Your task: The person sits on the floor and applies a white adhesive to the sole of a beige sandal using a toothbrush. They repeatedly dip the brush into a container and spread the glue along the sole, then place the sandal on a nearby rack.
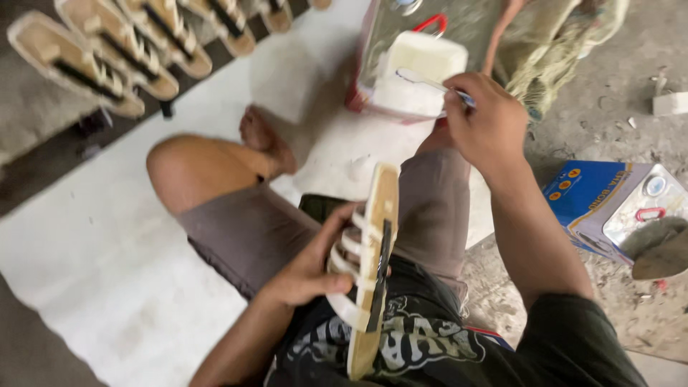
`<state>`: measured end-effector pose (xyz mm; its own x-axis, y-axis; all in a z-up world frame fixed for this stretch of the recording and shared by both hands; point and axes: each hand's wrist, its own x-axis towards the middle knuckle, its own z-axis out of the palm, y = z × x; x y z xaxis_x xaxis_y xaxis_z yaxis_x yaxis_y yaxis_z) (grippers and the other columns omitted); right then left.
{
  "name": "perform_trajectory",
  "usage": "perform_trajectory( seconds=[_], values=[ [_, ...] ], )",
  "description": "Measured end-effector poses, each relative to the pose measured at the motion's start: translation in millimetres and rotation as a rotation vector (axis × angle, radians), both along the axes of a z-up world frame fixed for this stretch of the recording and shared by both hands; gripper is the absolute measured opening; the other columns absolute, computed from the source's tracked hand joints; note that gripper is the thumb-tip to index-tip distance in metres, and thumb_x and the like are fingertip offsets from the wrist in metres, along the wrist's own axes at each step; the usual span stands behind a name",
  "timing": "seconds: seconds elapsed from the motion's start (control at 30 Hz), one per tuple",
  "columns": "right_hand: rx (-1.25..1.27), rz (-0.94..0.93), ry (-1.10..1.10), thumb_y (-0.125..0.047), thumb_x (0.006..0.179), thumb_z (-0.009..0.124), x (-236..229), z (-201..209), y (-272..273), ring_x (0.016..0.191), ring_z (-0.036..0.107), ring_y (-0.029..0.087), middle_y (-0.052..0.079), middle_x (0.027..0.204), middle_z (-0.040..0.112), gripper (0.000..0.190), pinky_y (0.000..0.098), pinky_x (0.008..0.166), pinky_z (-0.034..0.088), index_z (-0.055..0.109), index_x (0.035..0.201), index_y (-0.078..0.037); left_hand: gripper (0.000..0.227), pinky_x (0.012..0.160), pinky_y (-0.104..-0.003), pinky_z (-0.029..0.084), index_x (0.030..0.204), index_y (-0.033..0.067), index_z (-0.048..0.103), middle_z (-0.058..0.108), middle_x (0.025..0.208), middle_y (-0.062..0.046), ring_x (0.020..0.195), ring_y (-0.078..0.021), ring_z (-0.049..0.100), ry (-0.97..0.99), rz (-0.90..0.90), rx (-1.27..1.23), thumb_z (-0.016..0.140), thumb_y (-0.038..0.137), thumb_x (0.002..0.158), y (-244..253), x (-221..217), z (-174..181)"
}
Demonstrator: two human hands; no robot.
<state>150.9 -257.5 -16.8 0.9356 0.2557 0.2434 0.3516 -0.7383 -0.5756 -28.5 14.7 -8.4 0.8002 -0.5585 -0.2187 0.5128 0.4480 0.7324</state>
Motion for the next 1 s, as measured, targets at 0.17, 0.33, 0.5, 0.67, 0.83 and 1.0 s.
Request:
perform_trajectory(
  seconds=[0.17, 0.33, 0.5, 0.67, 0.83, 1.0],
  values=[
    [-0.589, 0.019, -0.133, -0.022, 0.092, 0.068, 62, -43, 4, 0.082, 0.071, 0.031, 0.013, 0.092, 0.072, 0.013, 0.047, 0.074, 0.051, 0.076, 0.101, -0.017, 0.144, 0.109, -0.047, 0.048, 0.164, 0.007, 0.008, 0.044, 0.157, -0.023, 0.129, -0.0343, 0.057, 0.189, -0.074, -0.262, 0.1, 0.049, 0.06, 0, -12, 3],
    [-0.923, 0.107, -0.139, -0.023, 0.082, 0.066, 80, -54, 8, 0.073, 0.072, 0.03, 0.013, 0.085, 0.071, 0.018, 0.0446, 0.067, 0.052, 0.075, 0.096, -0.019, 0.145, 0.107, -0.05, 0.051, 0.164, 0.0029, 0.01, 0.047, 0.153, -0.03, 0.131, -0.0381, 0.057, 0.153, 0.069, -0.114, 0.099, 0.05, 0.061, -1, -3, -6],
    [-0.688, 0.053, -0.083, -0.023, 0.09, 0.066, 49, -31, -22, 0.072, 0.071, 0.027, 0.008, 0.082, 0.07, 0.011, 0.0433, 0.062, 0.052, 0.075, 0.091, -0.017, 0.144, 0.101, -0.057, 0.054, 0.162, 0.0073, 0.004, 0.048, 0.149, -0.03, 0.126, -0.0429, 0.059, 0.225, 0.229, -0.02, 0.096, 0.05, 0.059, 5, 7, -24],
    [-0.513, 0.011, -0.138, -0.023, 0.093, 0.068, 30, -23, -36, 0.066, 0.068, 0.028, 0.009, 0.079, 0.068, 0.011, 0.0427, 0.06, 0.052, 0.077, 0.096, -0.018, 0.137, 0.093, -0.051, 0.061, 0.164, 0.0124, -0.004, 0.05, 0.146, -0.03, 0.121, -0.0398, 0.064, 0.179, 0.328, 0.066, 0.092, 0.034, 0.069, 0, 15, -39],
    [-0.47, -0.028, -0.079, -0.024, 0.088, 0.071, 26, -22, -38, 0.066, 0.068, 0.031, 0.009, 0.082, 0.069, 0.013, 0.0444, 0.059, 0.052, 0.078, 0.098, -0.02, 0.135, 0.066, -0.045, 0.069, 0.163, 0.0241, -0.011, 0.05, 0.141, -0.022, 0.104, -0.0354, 0.072, 0.122, 0.408, 0.122, 0.087, 0.023, 0.07, -6, 25, -32],
    [-0.497, -0.083, -0.023, -0.026, 0.093, 0.07, 25, -17, -36, 0.071, 0.07, 0.031, 0.008, 0.084, 0.071, 0.012, 0.0451, 0.062, 0.053, 0.078, 0.099, -0.02, 0.134, 0.064, -0.039, 0.067, 0.166, 0.0239, -0.005, 0.048, 0.142, -0.021, 0.103, -0.0316, 0.071, 0.11, 0.445, 0.122, 0.089, 0.021, 0.07, -5, 29, -23]
  ],
)
